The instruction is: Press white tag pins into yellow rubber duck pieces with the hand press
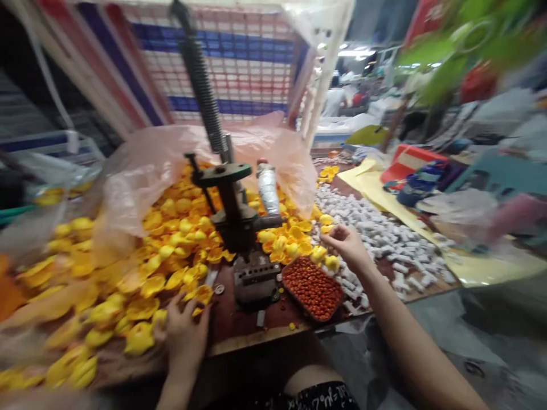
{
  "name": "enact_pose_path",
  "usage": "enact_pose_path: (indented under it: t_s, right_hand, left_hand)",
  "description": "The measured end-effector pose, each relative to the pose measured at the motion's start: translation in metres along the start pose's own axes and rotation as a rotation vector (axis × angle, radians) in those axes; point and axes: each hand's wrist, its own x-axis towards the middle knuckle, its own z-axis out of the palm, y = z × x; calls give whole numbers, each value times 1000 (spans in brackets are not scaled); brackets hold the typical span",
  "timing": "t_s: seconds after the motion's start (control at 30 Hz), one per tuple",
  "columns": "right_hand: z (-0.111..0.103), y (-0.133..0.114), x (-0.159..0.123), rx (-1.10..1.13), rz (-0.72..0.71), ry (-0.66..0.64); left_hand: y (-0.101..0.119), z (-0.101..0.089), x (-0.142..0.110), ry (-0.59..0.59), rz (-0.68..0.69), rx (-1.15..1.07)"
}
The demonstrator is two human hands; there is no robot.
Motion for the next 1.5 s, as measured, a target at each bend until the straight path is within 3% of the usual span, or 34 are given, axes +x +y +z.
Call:
enact_pose_path:
  t_s: [0.13,0.23,0.3,0.43,0.7,1.03,1.23,1.3,1.37,1.43,1.5]
  right_hand:
    - [92,-8,-67,287,280,-452]
    - [138,-7,-109,383,454,-653]
    - [157,-3,-124,354,483,-651]
    - [174,4,-134,239,435,-495]
    - [180,4,-145,369,581,-442]
    - [174,3,-141,565,520,-390]
    - [179,13,-139,481,514,-446]
    - [177,14,-139,403,366,-385]
    - [165,9,-135,231,124,-335]
    - [141,1,-124,-79,-119,-308]
    - [109,-8,-108,-526,-216,-249]
  left_hand:
    - [35,-6,-21,46,81,-171]
    - [47,-11,-33,89,177,-187]
    - [50,-14,-37,137,246,-139]
    - [51,-15,-39,192,329,-86]
    - [53,-3,-39,206,380,-105]
    - [59,-1,-34,218,393,-142]
    - [67,-1,-34,233,446,-157]
    - [68,0,-34,223,441,-186]
    - [67,1,-32,175,405,-233]
    - [65,1,-27,127,341,-286]
    - [62,2,-20,111,241,-334]
